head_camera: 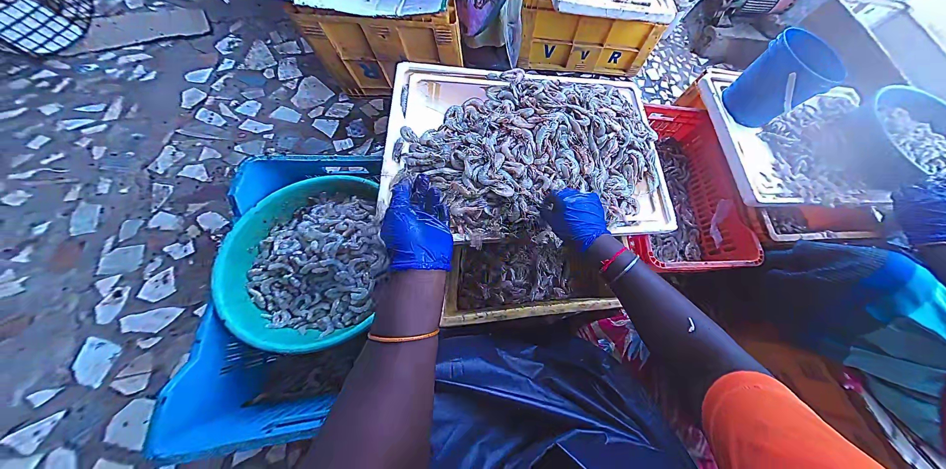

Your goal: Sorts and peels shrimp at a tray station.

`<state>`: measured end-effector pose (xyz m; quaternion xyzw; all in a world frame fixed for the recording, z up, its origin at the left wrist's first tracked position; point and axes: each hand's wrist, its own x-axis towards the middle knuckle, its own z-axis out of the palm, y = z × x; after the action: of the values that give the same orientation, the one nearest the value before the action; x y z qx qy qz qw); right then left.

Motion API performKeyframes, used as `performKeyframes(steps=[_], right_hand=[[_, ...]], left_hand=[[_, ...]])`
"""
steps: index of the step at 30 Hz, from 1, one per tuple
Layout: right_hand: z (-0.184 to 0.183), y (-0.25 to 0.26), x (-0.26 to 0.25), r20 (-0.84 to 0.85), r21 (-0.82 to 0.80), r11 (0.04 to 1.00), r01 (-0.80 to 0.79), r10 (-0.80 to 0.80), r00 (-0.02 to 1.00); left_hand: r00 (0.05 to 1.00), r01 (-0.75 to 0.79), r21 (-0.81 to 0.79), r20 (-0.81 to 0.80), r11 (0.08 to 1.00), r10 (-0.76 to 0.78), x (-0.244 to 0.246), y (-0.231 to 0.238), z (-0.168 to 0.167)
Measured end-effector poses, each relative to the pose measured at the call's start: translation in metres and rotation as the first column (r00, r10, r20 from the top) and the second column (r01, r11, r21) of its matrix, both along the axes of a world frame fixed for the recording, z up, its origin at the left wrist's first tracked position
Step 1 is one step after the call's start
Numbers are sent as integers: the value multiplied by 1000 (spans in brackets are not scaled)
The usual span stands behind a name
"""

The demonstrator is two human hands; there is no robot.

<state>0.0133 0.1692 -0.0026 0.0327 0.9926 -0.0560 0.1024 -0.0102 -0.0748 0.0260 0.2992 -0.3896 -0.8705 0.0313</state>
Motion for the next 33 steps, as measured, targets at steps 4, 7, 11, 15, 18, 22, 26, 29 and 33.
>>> performKeyframes(steps=[4,7,11,15,18,22,26,29,33], right_hand=[[-19,-8,-7,-5,68,998,-1,1,1000],[-9,3,-12,-54,38,999,-20,22,998],[32,15,-14,-24,-216,976,-14,9,1000],[51,12,-3,121,-394,919,32,18,992],[58,12,7,198,-659,744,114,25,980],[70,21,18,361,-875,377,304,88,929],[71,31,28,363,-819,501,280,75,929],[72,43,37,310,-753,633,179,102,945],[71,35,35,301,-678,708,196,25,953]], left_hand=[[929,360,-169,-31,918,-370,-1,32,0],[720,510,-655,-30,558,-693,1,46,-11],[618,159,-980,190,-116,-763,8,66,-26],[596,-212,-965,-1,-157,-803,17,85,-25],[607,-314,-945,-126,-91,-785,22,90,-30],[665,-305,-948,-146,-88,-733,23,91,-31],[606,-353,-917,-73,-185,-792,30,96,-31],[590,-382,-882,-5,-274,-807,36,101,-24],[633,-306,-911,24,-278,-774,40,105,-25]])
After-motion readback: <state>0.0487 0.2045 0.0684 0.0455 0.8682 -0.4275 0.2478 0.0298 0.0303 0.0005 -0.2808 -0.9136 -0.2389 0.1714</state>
